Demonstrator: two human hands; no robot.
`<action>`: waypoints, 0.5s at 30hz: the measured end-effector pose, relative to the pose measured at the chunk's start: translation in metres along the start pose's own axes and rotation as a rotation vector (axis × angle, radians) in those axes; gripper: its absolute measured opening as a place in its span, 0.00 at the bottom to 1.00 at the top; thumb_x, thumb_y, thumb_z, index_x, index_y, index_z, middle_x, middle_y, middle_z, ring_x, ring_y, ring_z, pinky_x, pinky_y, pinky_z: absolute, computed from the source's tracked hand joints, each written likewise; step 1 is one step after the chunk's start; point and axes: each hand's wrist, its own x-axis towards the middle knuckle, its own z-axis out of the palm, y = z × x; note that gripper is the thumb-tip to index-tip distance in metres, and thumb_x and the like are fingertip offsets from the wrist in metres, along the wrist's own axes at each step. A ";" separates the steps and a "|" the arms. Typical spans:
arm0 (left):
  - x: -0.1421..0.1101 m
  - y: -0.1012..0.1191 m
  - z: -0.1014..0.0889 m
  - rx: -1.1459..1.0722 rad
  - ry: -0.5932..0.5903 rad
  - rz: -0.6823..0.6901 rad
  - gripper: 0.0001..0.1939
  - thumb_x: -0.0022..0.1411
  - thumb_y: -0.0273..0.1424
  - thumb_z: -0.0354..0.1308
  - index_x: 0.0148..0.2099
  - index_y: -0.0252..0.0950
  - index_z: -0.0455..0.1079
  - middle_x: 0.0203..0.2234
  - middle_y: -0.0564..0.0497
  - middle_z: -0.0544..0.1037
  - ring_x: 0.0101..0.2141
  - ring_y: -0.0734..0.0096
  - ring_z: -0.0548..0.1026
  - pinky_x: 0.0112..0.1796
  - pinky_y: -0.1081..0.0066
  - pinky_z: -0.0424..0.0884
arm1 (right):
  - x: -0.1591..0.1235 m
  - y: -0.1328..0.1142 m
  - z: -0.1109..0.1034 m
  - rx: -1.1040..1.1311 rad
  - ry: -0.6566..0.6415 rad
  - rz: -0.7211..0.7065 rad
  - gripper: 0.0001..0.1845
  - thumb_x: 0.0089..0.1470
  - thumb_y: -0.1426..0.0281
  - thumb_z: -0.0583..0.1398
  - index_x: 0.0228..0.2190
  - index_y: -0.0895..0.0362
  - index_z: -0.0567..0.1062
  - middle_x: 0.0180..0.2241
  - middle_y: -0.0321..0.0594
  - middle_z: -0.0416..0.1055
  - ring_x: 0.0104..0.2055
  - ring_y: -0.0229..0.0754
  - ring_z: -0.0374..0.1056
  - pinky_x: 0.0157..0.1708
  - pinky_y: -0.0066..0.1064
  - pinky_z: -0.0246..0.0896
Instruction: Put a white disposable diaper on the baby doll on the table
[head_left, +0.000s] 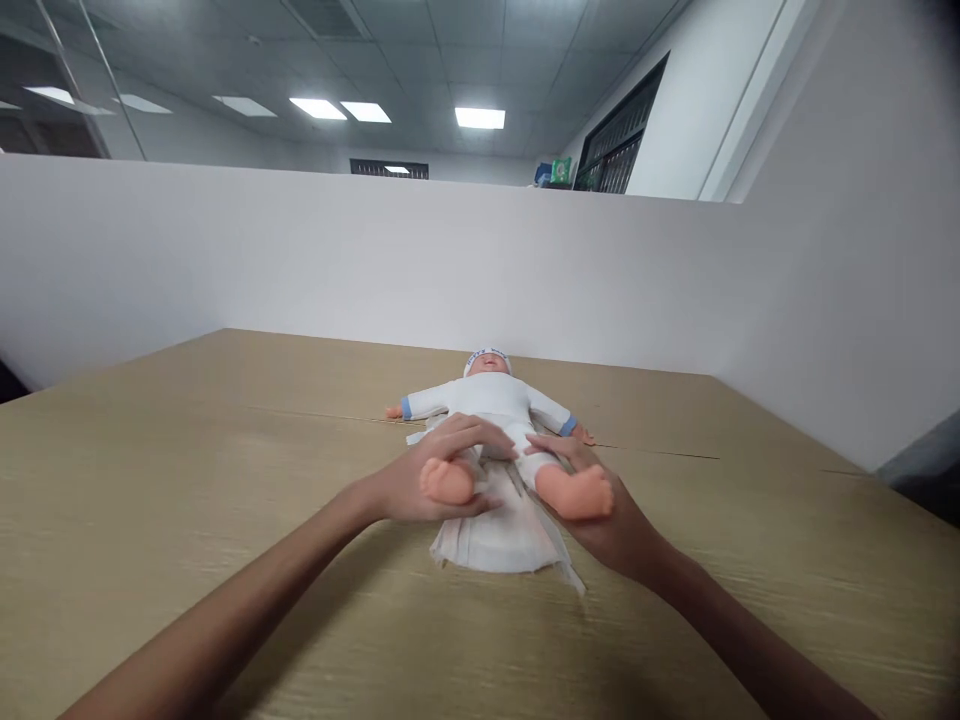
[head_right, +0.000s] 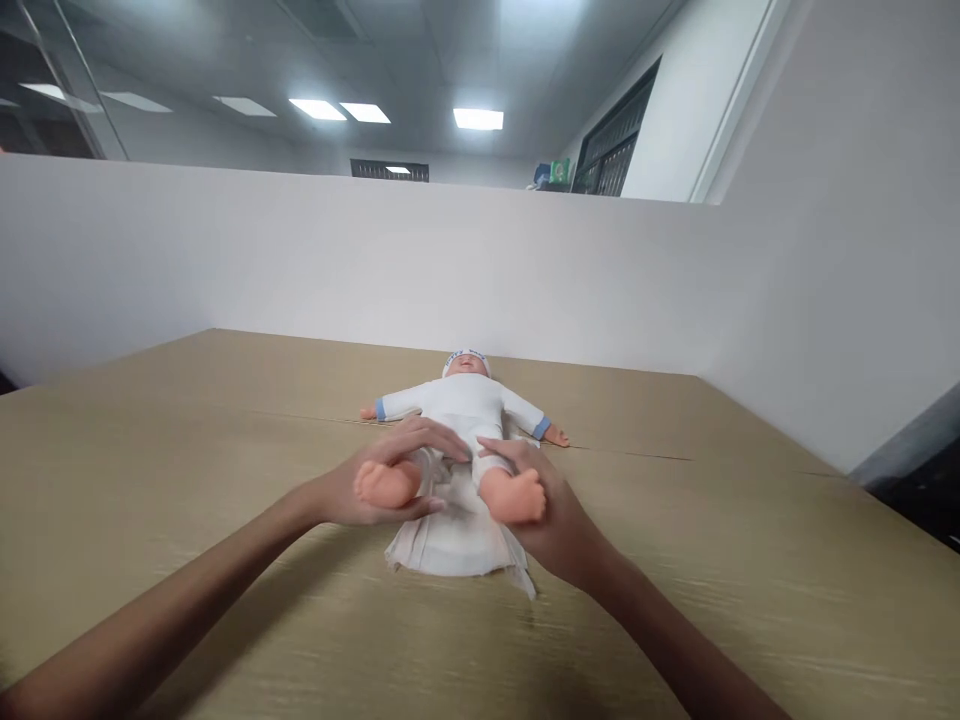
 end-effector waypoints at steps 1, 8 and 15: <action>-0.012 -0.006 -0.002 0.047 -0.021 -0.007 0.22 0.69 0.39 0.68 0.62 0.45 0.73 0.59 0.46 0.78 0.60 0.52 0.74 0.64 0.49 0.70 | -0.008 0.007 -0.004 -0.034 -0.050 -0.052 0.31 0.66 0.71 0.60 0.68 0.45 0.68 0.65 0.44 0.71 0.65 0.51 0.71 0.65 0.44 0.70; -0.074 -0.057 0.003 0.146 -0.229 0.080 0.35 0.64 0.36 0.72 0.69 0.43 0.65 0.67 0.41 0.73 0.70 0.45 0.66 0.70 0.46 0.65 | -0.051 0.061 -0.007 -0.354 -0.180 -0.350 0.20 0.73 0.72 0.53 0.58 0.48 0.77 0.62 0.45 0.74 0.68 0.47 0.68 0.63 0.42 0.70; -0.074 -0.051 0.004 0.308 -0.337 0.032 0.42 0.60 0.17 0.59 0.75 0.43 0.60 0.73 0.45 0.68 0.75 0.51 0.60 0.71 0.48 0.65 | -0.058 0.069 -0.006 -0.385 -0.258 -0.318 0.22 0.75 0.71 0.55 0.63 0.45 0.76 0.65 0.41 0.73 0.72 0.47 0.65 0.67 0.42 0.69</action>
